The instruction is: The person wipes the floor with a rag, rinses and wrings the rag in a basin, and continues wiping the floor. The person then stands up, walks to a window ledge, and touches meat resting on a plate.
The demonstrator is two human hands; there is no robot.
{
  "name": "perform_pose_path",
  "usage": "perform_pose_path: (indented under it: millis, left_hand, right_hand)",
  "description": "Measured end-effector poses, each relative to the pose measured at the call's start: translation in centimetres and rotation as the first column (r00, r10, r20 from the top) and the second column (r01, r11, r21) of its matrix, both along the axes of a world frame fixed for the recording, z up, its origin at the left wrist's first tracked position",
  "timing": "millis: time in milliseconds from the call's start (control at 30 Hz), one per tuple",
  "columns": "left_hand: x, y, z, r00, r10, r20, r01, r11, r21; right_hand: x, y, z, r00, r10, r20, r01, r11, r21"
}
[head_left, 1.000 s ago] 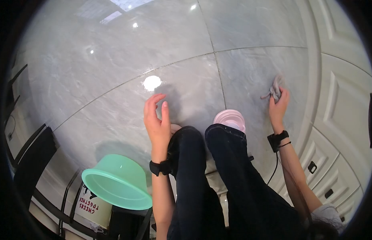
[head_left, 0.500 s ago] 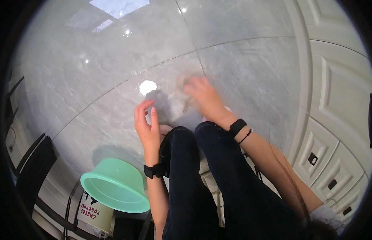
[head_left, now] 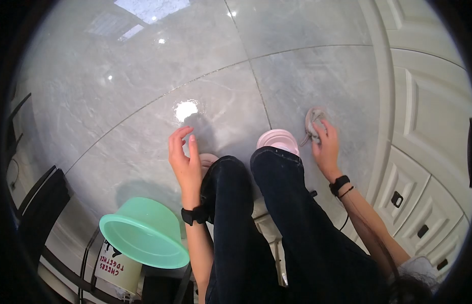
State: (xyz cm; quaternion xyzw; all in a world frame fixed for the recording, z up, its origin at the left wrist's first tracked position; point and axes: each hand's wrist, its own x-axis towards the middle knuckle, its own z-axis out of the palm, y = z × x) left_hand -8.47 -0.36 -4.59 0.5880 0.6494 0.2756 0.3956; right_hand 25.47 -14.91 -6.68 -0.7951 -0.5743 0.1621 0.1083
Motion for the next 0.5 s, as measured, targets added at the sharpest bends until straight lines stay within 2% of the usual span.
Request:
perform_pose_path:
  millis: [100, 233, 333, 433, 500]
  left_hand:
    - [0.0, -0.6, 0.4, 1.0, -0.023, -0.015, 0.023, 1.0, 0.007]
    - [0.0, -0.7, 0.7, 0.999, -0.032, -0.034, 0.031, 1.0, -0.003]
    - [0.4, -0.8, 0.6, 0.997, -0.058, -0.047, 0.057, 0.998, -0.021]
    - [0.9, -0.7, 0.3, 0.99, -0.127, -0.066, 0.124, 0.991, -0.04]
    - [1.6, -0.2, 0.0, 0.981, -0.182, -0.073, 0.179, 0.983, -0.048]
  right_hand:
    - [-1.6, 0.3, 0.6, 0.986, 0.165, -0.009, -0.165, 0.986, -0.024]
    - [-2.1, 6.0, 0.3, 0.936, 0.348, -0.059, -0.347, 0.938, 0.028]
    - [-1.9, 11.1, -1.6, 0.969, 0.245, -0.043, -0.236, 0.96, 0.153]
    - [-2.1, 12.9, -1.8, 0.916, 0.401, 0.02, -0.402, 0.911, 0.09]
    - [-1.9, 12.1, -1.0, 0.82, 0.57, -0.055, -0.566, 0.822, 0.066]
